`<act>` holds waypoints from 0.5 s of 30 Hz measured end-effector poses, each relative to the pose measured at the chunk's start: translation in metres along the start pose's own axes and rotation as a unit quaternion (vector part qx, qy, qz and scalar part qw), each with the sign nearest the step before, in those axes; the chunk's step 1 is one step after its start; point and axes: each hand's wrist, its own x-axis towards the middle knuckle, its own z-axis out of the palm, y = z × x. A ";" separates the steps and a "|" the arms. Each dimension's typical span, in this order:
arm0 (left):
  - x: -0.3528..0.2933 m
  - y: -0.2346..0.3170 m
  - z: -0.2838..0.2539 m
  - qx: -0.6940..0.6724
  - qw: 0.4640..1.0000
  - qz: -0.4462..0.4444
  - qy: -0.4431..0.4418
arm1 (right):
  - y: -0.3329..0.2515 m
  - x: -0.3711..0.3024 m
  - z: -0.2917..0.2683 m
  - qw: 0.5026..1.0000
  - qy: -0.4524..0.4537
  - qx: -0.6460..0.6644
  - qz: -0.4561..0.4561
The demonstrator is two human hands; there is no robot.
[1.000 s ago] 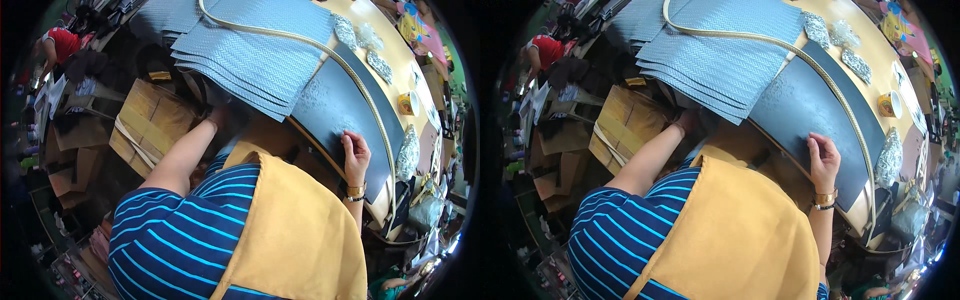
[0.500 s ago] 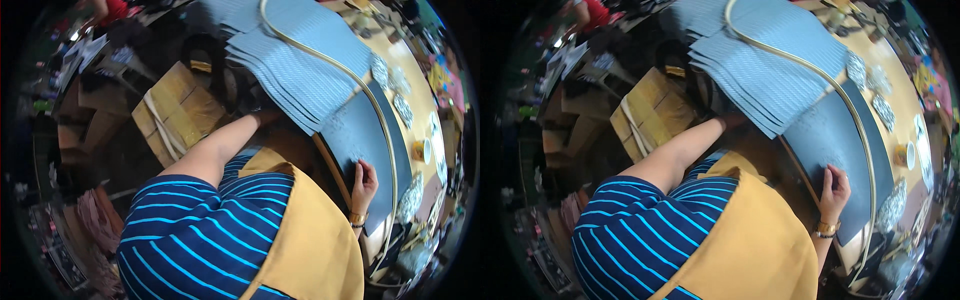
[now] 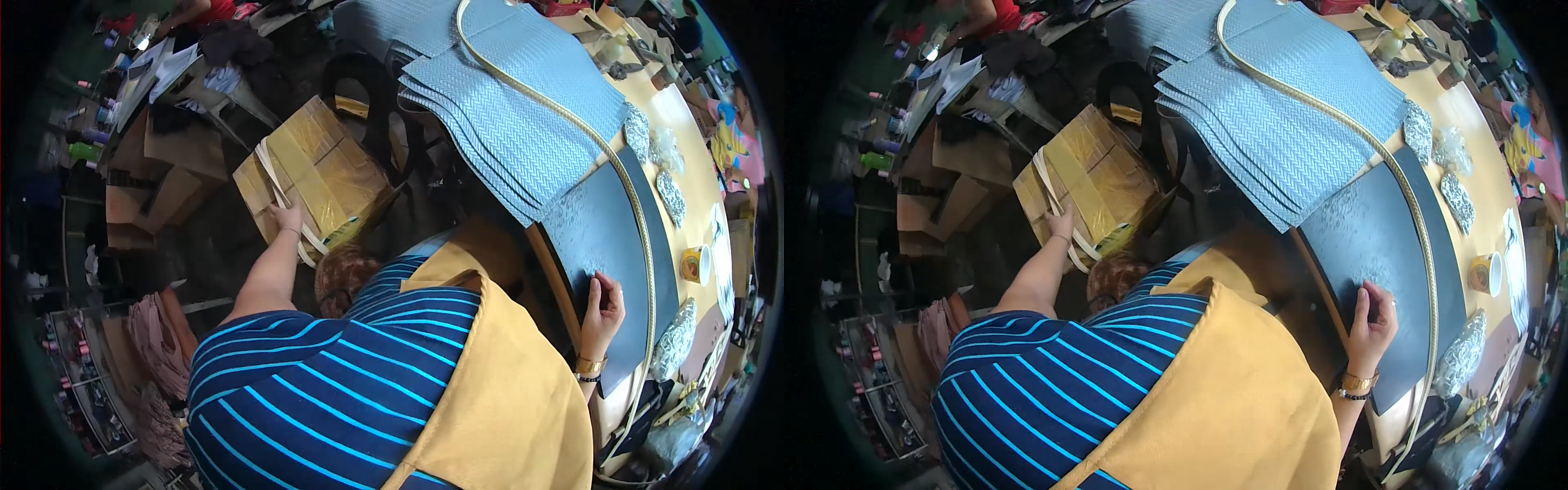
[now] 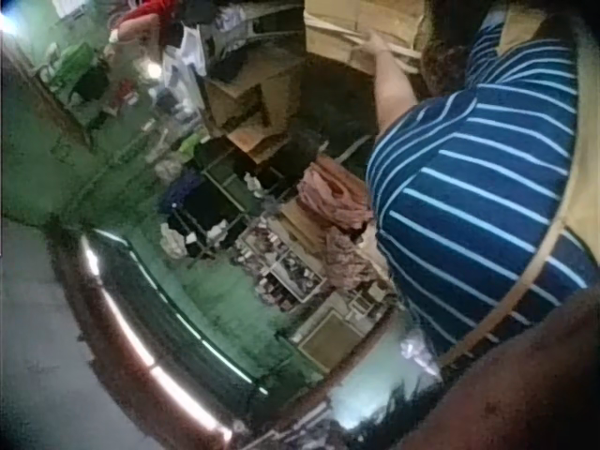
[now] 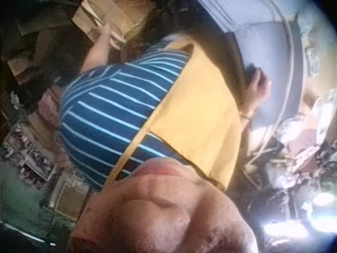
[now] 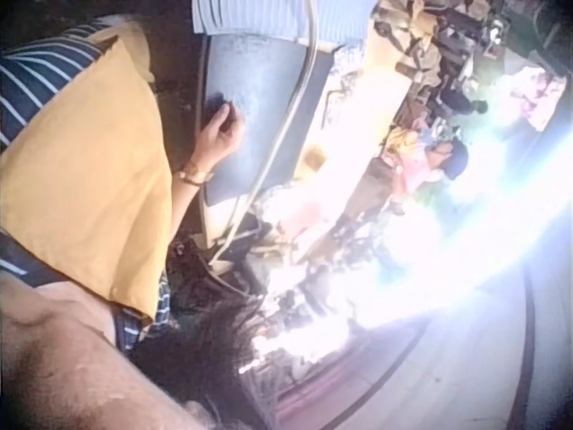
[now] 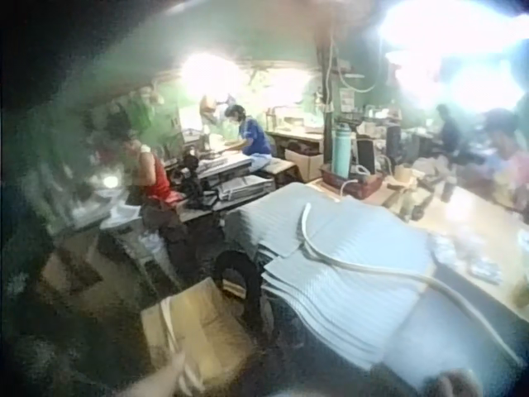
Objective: The person assembles leather straps by attaching metal buckles and loops by hand. The person picks up a braided leather strap, threads it through a metal buckle and a leather loop, and secures the buckle by inserting the pin into the leather.
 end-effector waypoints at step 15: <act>0.075 0.093 0.046 -0.350 0.879 -0.061 -0.318 | -0.015 0.013 -0.017 0.999 0.031 0.004 -0.039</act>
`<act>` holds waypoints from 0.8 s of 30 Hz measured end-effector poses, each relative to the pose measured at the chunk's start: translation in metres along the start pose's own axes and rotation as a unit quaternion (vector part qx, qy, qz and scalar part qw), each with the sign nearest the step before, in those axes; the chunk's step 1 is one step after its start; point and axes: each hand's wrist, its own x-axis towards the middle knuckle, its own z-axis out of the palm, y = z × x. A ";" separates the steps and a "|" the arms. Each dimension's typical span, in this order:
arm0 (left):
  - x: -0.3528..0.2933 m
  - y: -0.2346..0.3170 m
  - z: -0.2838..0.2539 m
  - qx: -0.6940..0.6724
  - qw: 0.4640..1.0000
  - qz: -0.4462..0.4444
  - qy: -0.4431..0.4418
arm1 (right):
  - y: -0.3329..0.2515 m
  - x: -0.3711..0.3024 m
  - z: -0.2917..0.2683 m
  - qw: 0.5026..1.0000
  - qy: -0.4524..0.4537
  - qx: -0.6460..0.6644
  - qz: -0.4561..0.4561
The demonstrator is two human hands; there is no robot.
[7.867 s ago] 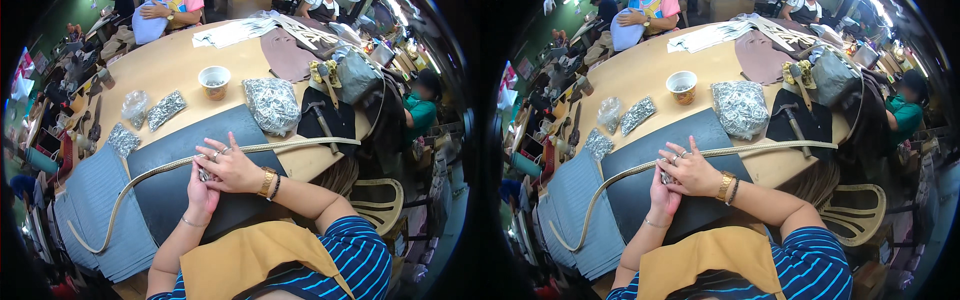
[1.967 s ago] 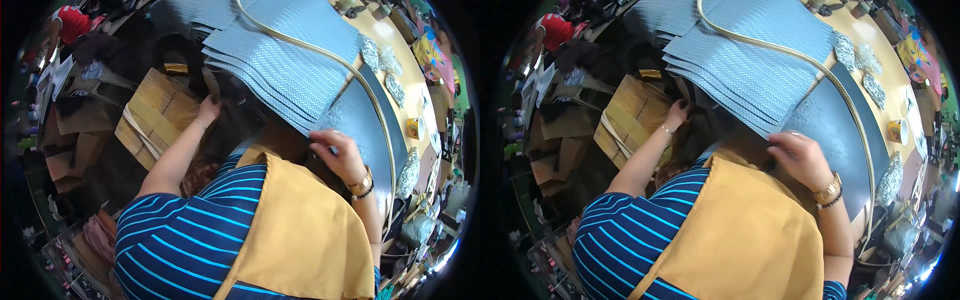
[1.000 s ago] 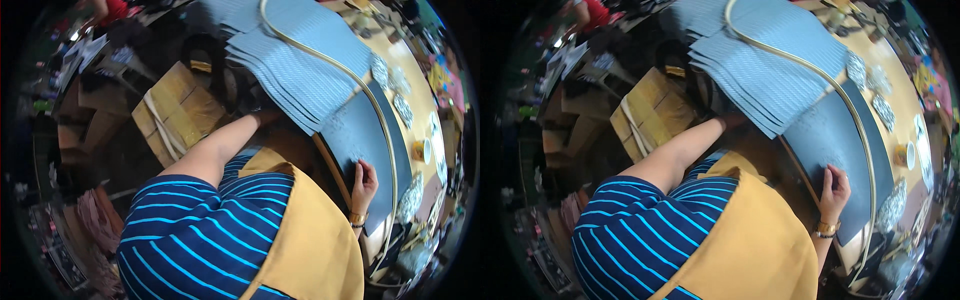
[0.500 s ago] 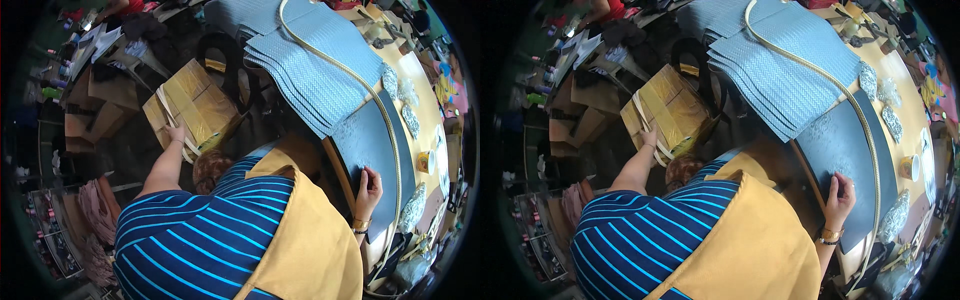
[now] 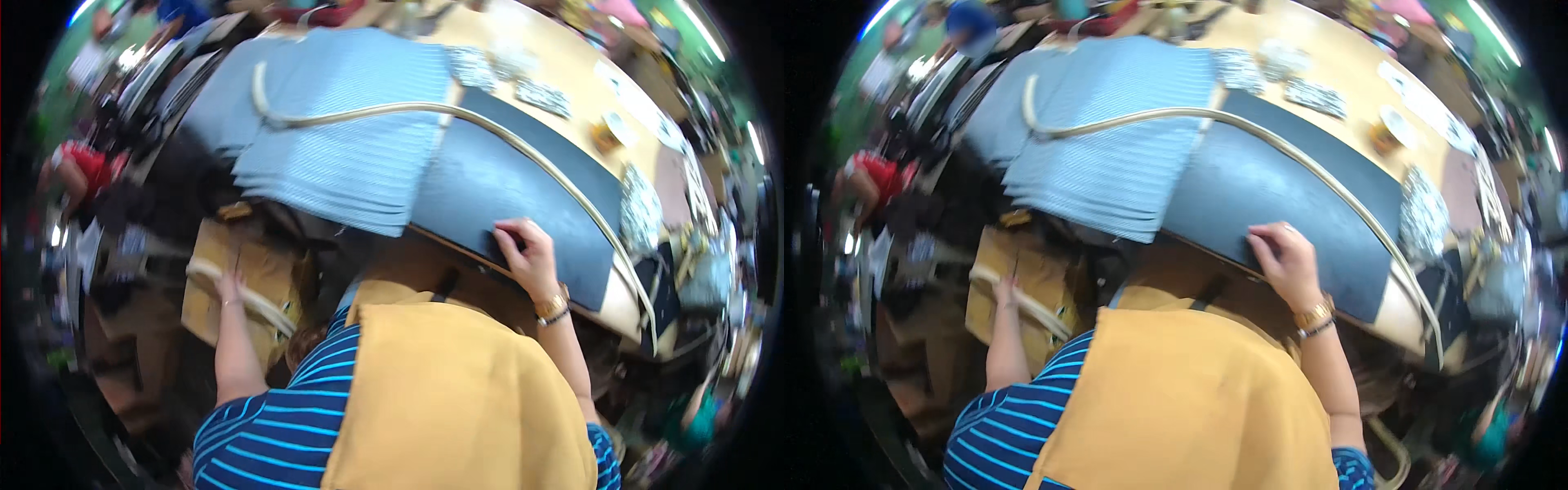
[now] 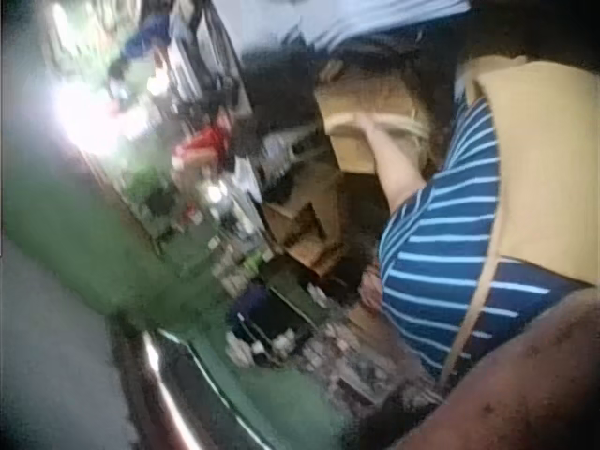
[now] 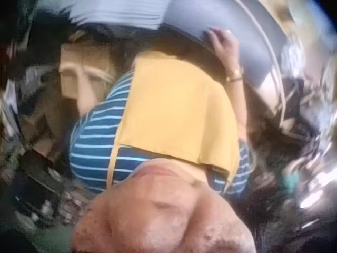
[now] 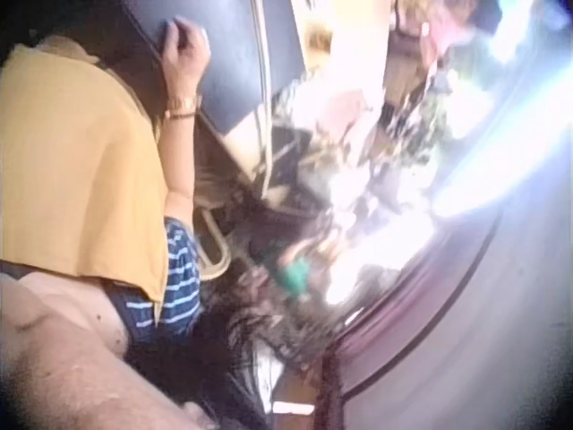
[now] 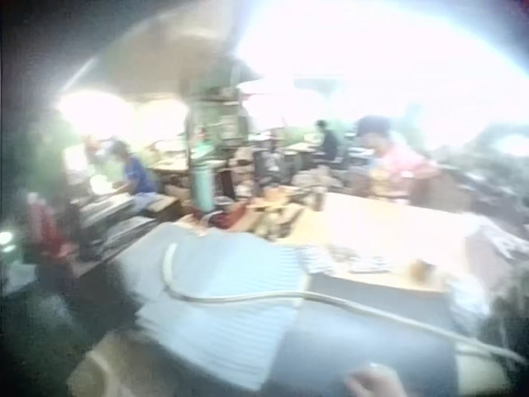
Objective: The person assembles leather straps by attaching metal buckles and loops by hand. The person picks up a braided leather strap, threads it through a metal buckle and a leather loop, and secures the buckle by inserting the pin into the leather.
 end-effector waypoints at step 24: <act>-0.452 0.147 0.332 0.234 0.654 0.028 -0.719 | -0.018 -0.008 -0.029 0.983 -0.008 -0.149 -0.104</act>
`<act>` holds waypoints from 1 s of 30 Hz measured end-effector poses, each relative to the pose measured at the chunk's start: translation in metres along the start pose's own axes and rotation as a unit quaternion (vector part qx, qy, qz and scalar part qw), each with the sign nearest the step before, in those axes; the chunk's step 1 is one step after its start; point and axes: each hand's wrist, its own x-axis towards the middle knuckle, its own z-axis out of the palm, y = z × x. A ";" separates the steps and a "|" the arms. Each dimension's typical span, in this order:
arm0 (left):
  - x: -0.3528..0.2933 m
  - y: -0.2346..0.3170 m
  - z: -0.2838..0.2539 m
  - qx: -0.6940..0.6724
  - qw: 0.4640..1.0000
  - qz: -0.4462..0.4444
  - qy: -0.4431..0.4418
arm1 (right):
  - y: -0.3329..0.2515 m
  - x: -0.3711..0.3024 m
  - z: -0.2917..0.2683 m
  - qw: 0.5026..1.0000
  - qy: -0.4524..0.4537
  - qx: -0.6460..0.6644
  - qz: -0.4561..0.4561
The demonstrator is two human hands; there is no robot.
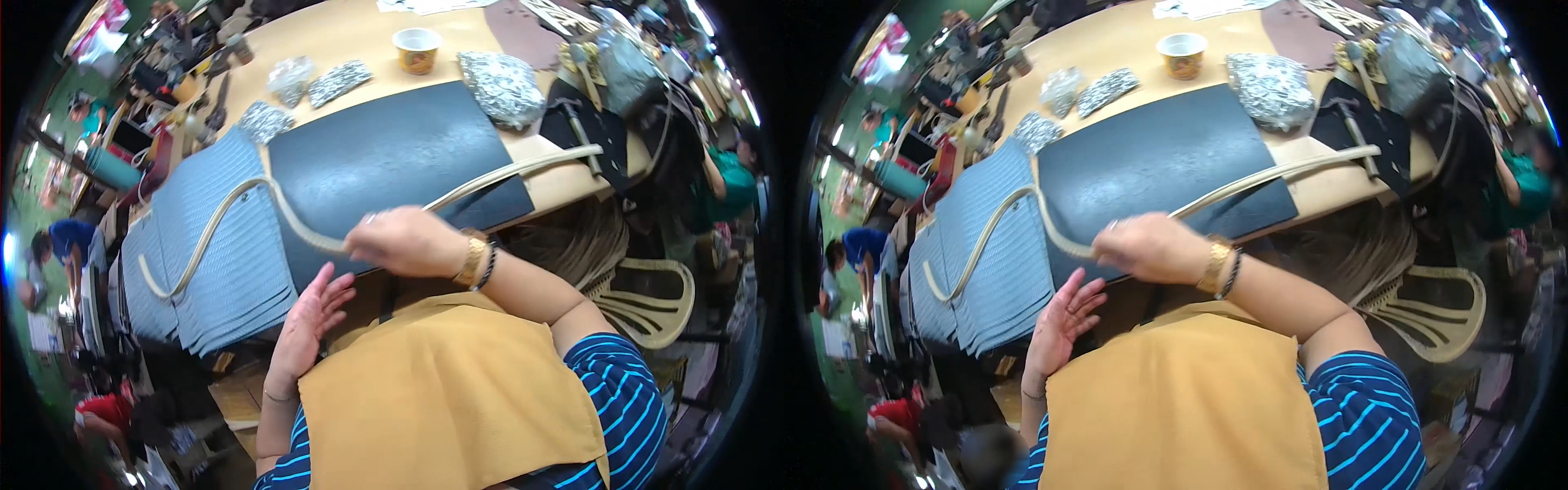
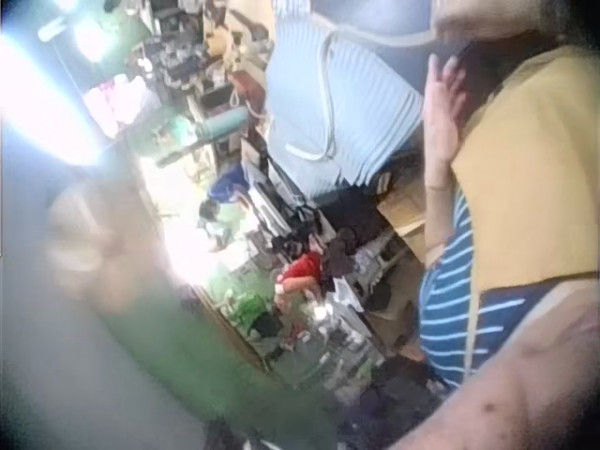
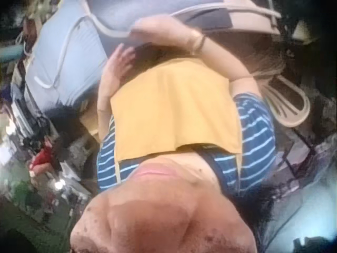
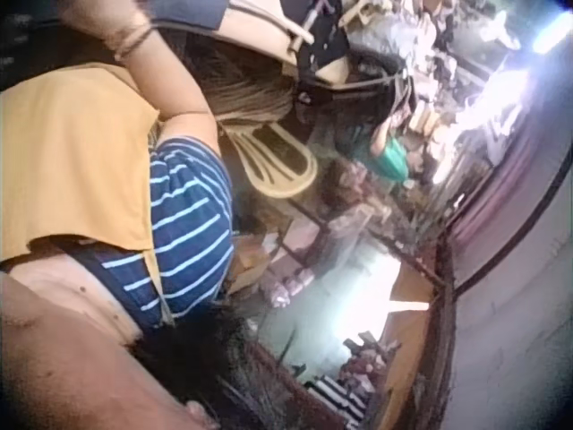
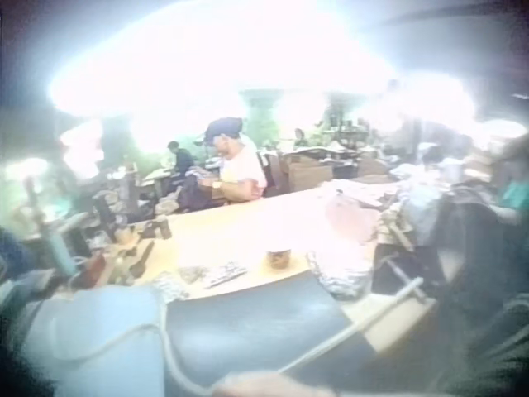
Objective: The person assembles leather straps by attaching metal buckles and loops by hand. The person picks up a braided leather strap, threads it through a metal buckle and a leather loop, and secures the buckle by inserting the pin into the leather.
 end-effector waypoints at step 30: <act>0.013 0.059 -0.352 -0.443 0.865 0.234 -0.036 | 0.110 -0.177 -0.174 0.930 0.097 -0.112 0.337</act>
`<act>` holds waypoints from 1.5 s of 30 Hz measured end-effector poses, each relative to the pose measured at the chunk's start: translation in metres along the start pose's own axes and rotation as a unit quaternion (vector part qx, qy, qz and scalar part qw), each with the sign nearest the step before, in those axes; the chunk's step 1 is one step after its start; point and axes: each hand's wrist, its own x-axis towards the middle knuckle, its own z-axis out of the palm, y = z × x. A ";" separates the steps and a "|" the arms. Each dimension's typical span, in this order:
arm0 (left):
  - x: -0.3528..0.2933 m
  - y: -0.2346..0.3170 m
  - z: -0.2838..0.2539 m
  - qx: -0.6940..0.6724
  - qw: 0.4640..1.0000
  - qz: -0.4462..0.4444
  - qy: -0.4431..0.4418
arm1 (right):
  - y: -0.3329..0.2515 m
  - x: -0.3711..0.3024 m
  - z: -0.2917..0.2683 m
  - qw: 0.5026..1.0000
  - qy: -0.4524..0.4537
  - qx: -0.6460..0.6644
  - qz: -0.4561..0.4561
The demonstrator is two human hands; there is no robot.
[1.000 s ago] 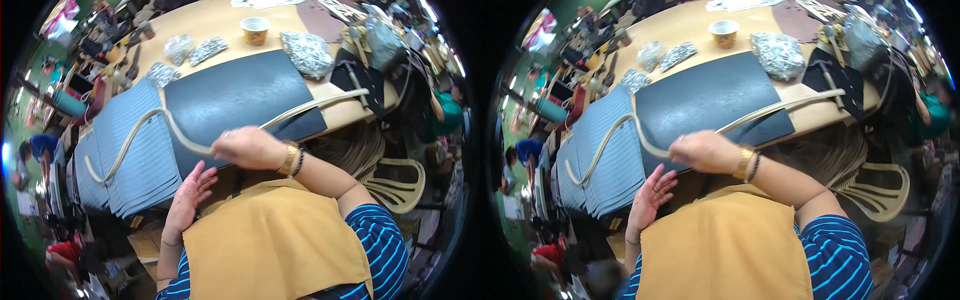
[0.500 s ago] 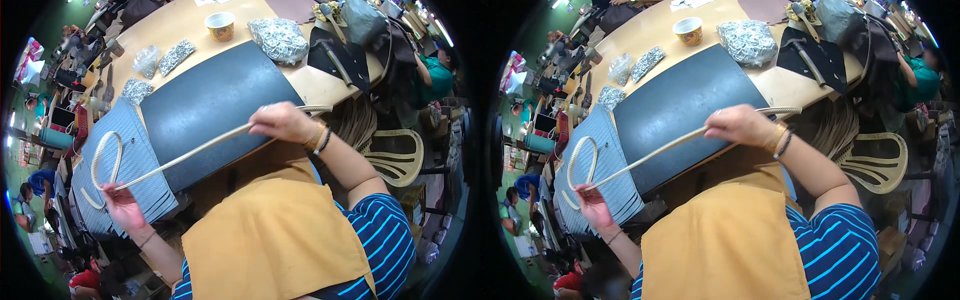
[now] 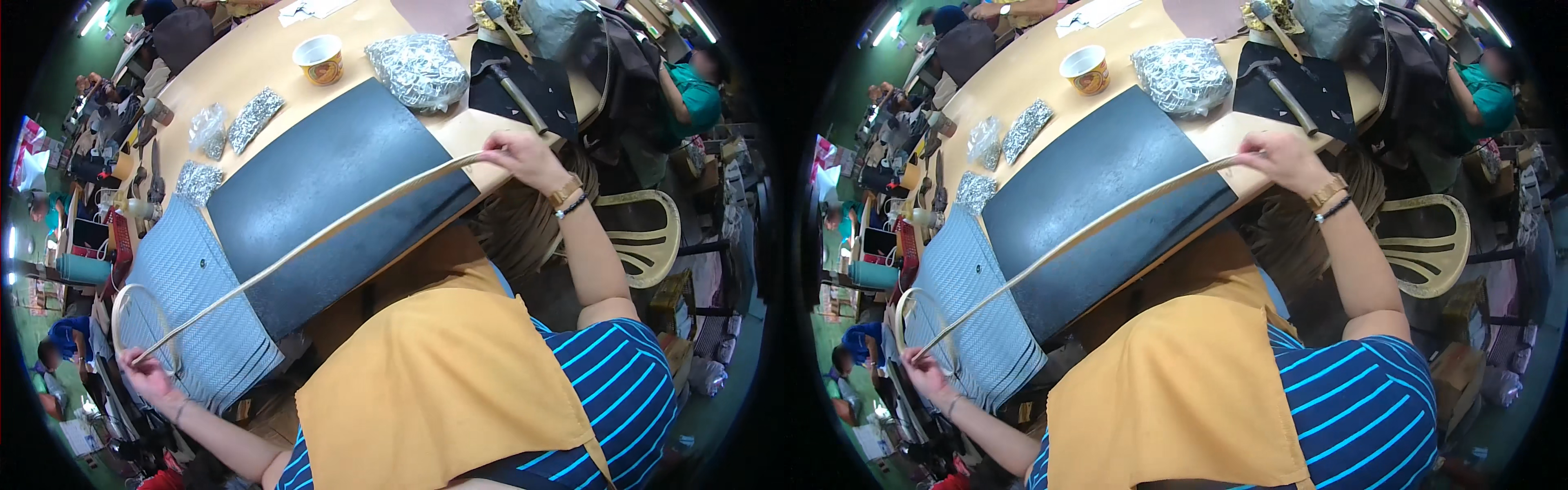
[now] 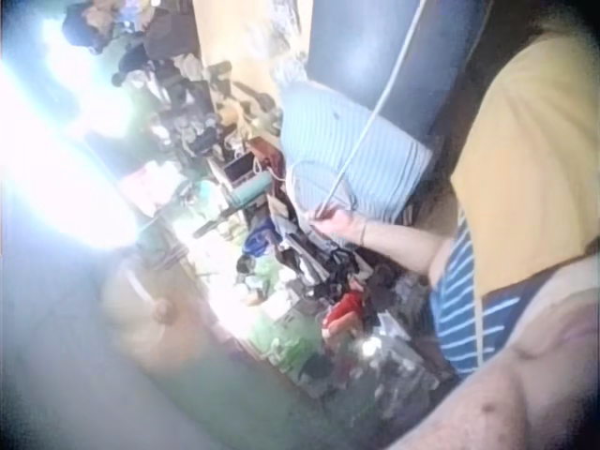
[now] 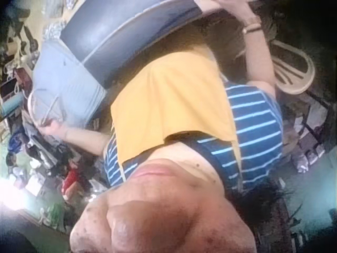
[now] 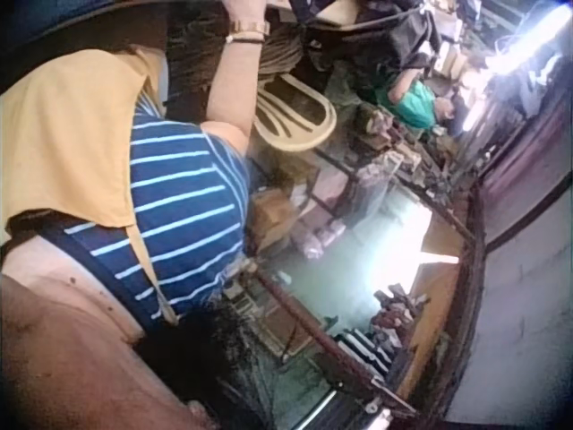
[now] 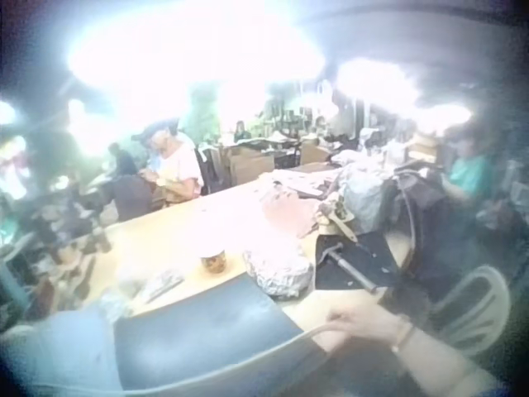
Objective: The person assembles leather straps by attaching metal buckles and loops by hand. The person picks up a braided leather strap, threads it through a metal buckle and a leather loop, and secures the buckle by inserting the pin into the leather.
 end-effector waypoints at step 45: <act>-0.014 -0.421 0.173 0.282 0.902 -0.327 -0.004 | -0.154 0.016 0.131 0.767 -0.157 0.618 0.069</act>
